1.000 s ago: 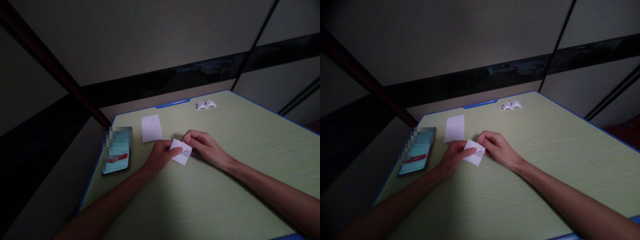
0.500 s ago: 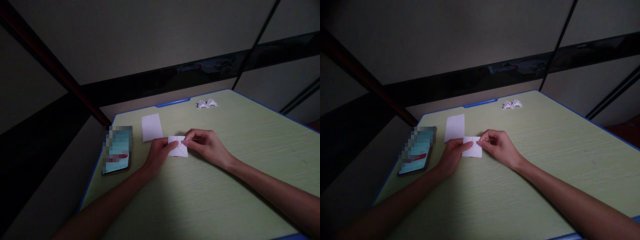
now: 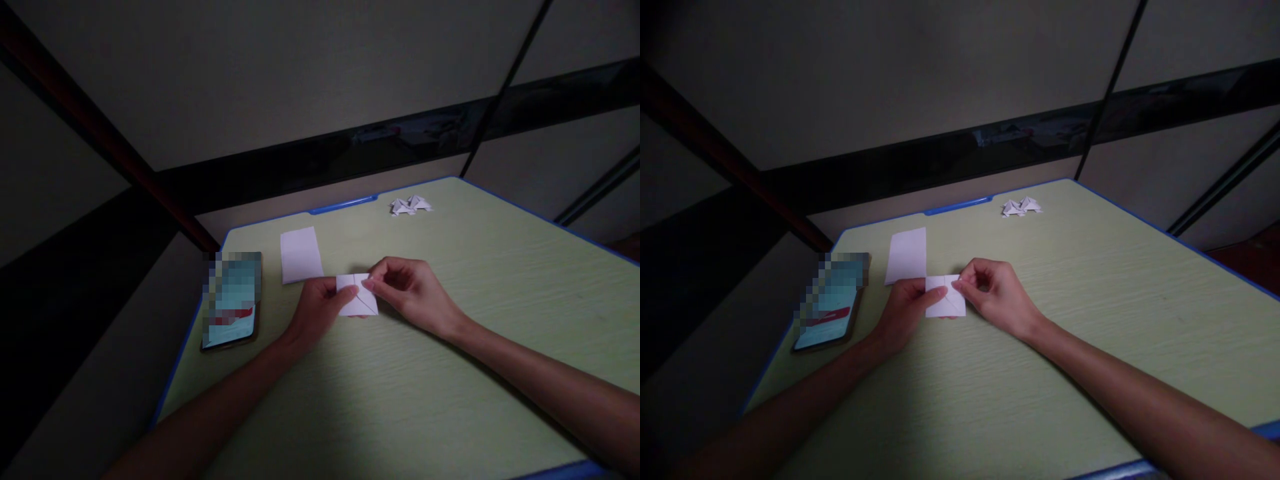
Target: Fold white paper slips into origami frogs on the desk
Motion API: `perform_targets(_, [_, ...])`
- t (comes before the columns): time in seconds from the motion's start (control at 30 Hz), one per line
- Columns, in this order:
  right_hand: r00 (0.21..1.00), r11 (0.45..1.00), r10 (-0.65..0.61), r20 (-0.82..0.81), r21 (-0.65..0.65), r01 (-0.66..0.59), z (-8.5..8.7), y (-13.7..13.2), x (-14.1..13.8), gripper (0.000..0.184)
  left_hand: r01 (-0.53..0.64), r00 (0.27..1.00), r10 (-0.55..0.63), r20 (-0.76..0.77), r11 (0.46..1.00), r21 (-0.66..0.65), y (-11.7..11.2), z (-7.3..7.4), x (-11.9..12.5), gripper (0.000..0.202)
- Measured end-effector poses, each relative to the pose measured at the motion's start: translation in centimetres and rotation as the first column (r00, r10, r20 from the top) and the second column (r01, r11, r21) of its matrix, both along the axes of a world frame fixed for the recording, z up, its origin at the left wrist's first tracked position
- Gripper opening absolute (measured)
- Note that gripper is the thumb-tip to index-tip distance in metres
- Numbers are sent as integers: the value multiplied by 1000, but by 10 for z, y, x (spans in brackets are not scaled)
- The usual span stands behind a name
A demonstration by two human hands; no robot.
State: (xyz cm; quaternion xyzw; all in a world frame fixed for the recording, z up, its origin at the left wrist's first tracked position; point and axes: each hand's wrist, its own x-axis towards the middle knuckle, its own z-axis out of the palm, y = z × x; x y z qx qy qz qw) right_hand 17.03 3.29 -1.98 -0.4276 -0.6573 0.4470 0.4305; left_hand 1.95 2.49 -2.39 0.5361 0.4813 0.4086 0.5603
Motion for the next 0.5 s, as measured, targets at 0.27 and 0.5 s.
perform_targets(0.27, [1000, 1000, 25, 9, 12, -25, 0, 1, 1, 15, 47, 999, -47, 17, 999, -19, -2, 5, 3, 13])
perform_targets(0.5, [1000, 999, 27, -7, -25, -27, 2, 3, 1, 15, 152, 988, -153, 11, 988, 31, 0, 3, -2, 13])
